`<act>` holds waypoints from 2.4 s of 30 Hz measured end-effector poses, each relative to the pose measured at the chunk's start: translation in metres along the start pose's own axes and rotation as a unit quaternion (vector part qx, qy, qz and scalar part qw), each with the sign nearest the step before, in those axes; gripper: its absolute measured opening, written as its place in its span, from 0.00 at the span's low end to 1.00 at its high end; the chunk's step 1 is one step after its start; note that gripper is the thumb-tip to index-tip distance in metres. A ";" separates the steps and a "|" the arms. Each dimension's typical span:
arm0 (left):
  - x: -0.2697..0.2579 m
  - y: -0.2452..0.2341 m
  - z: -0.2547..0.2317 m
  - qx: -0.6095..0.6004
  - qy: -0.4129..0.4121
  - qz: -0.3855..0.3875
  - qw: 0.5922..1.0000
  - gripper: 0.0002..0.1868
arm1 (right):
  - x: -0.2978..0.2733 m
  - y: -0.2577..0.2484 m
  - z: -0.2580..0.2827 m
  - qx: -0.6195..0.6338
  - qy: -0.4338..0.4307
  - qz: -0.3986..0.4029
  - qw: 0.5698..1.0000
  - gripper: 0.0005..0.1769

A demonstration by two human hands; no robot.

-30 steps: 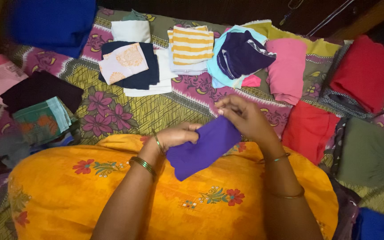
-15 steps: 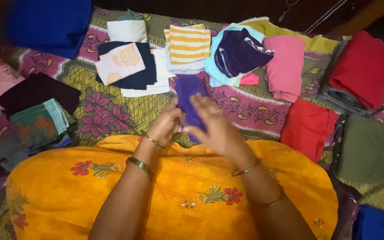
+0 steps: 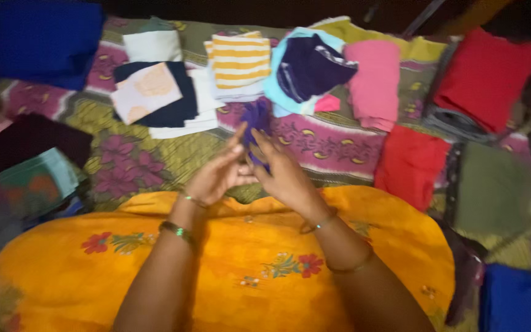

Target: The person folds multiple small fabric pieces one by one, including purple, light blue, pink, striped, and white items, then places each folded piece into a growing stack on the bed.

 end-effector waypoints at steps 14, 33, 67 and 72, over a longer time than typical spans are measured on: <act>-0.004 0.026 -0.014 0.049 0.064 0.017 0.997 0.44 | 0.011 -0.054 -0.038 0.683 0.110 -0.166 0.703 0.30; 0.015 0.018 0.011 0.016 0.013 0.037 0.999 0.37 | 0.001 -0.254 -0.096 0.266 -0.103 -0.510 0.811 0.29; 0.053 -0.034 0.053 0.048 -0.036 -0.151 0.987 0.21 | 0.074 -0.081 -0.057 -0.308 -0.124 -0.061 0.941 0.33; 0.057 -0.034 0.053 0.042 -0.031 -0.148 0.988 0.23 | 0.076 -0.101 -0.059 -0.258 -0.151 -0.111 0.948 0.28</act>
Point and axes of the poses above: each hand's wrist, its own x-axis towards the middle knuckle, its own y-axis out of the palm, z = x × y, the point moved 7 cm from there along x, towards the middle knuckle, and after that the axes turned 6 degrees about -z, right-handed, at the moved point
